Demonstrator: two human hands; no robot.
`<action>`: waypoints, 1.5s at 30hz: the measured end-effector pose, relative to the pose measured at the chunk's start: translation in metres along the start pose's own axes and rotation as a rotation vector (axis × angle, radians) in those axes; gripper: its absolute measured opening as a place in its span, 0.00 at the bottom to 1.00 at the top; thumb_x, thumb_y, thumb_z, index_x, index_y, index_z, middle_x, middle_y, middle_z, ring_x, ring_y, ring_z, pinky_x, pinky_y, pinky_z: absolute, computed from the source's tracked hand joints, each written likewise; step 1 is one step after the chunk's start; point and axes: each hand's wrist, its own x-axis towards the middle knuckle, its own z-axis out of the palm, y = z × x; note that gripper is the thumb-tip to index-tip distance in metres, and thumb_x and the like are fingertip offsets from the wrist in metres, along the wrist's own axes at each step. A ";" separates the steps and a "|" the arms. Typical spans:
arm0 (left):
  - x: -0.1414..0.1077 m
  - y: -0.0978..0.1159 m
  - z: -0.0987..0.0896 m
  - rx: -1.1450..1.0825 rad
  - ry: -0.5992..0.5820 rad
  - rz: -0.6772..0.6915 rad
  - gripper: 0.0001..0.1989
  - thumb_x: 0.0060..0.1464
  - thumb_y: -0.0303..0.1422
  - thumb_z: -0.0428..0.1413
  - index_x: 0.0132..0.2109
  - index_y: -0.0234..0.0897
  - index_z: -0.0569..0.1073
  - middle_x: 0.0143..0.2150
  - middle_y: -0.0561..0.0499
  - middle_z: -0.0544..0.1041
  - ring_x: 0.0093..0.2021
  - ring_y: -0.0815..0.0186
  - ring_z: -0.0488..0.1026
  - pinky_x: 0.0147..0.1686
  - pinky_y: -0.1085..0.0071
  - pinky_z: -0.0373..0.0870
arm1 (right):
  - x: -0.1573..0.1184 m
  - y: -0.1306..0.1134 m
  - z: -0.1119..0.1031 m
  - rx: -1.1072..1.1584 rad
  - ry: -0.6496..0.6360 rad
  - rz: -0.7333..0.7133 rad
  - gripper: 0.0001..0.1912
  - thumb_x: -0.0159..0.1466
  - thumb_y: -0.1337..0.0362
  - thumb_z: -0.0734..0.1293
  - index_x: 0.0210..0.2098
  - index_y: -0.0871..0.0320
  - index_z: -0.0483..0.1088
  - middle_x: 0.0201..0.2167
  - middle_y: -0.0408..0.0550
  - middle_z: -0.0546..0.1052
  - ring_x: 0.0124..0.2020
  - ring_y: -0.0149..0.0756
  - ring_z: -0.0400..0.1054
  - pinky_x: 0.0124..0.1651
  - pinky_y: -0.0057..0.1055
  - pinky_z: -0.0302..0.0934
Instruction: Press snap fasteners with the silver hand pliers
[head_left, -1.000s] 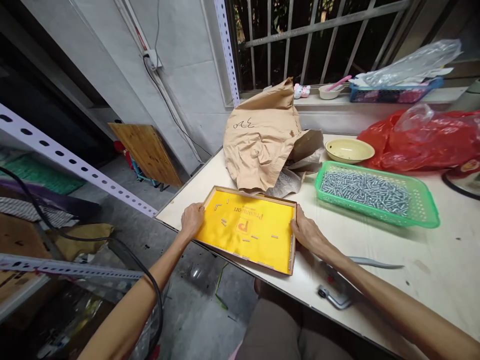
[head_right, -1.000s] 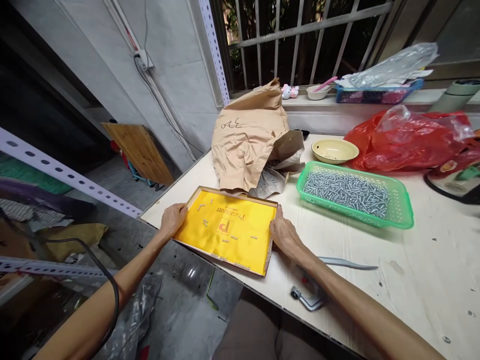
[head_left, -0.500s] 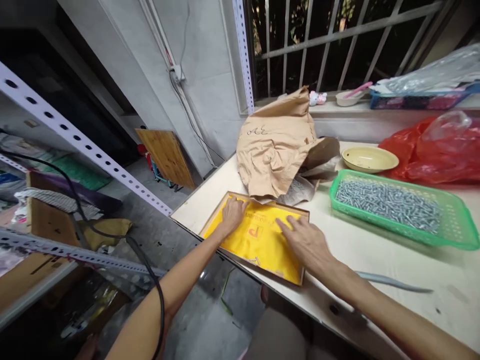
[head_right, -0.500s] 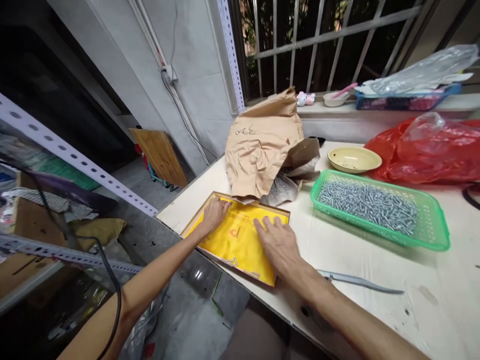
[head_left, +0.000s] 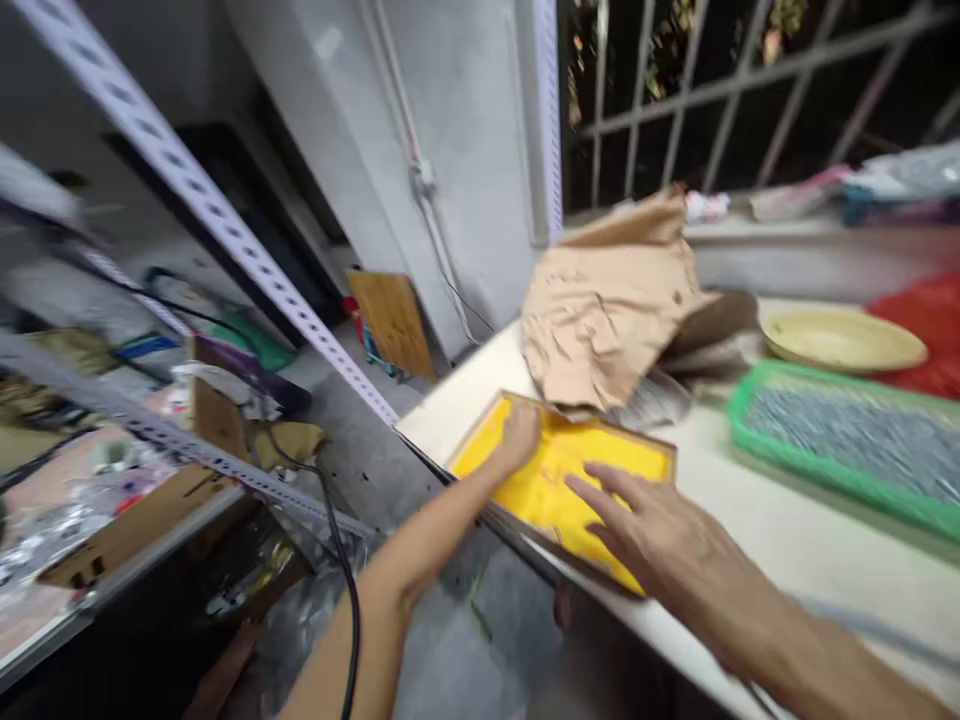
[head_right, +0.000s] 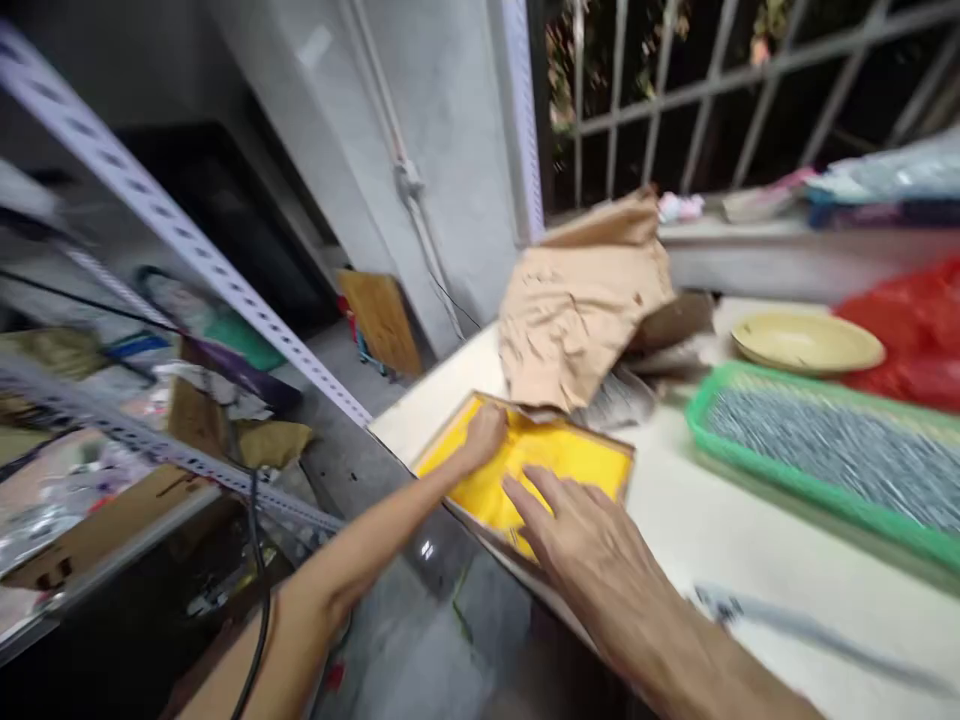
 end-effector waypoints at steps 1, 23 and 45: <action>-0.003 0.002 -0.007 0.003 -0.006 0.000 0.14 0.56 0.21 0.43 0.41 0.28 0.73 0.44 0.38 0.74 0.45 0.60 0.70 0.45 0.66 0.66 | 0.011 -0.005 -0.024 0.041 -0.024 0.013 0.18 0.66 0.64 0.56 0.55 0.53 0.64 0.49 0.55 0.72 0.42 0.42 0.69 0.39 0.36 0.65; -0.119 0.142 0.078 -0.627 -0.538 -0.002 0.07 0.50 0.33 0.57 0.31 0.33 0.74 0.14 0.58 0.67 0.13 0.75 0.63 0.14 0.79 0.61 | -0.192 0.024 -0.064 -0.031 -0.341 0.665 0.15 0.69 0.64 0.56 0.44 0.59 0.72 0.34 0.51 0.70 0.38 0.37 0.61 0.41 0.32 0.57; -0.118 0.152 0.089 -0.715 -0.737 -0.262 0.15 0.46 0.39 0.63 0.33 0.31 0.71 0.13 0.57 0.68 0.11 0.76 0.61 0.14 0.80 0.58 | -0.209 0.057 -0.064 -0.023 -0.342 0.552 0.15 0.69 0.64 0.55 0.43 0.57 0.73 0.31 0.49 0.70 0.35 0.35 0.58 0.37 0.31 0.51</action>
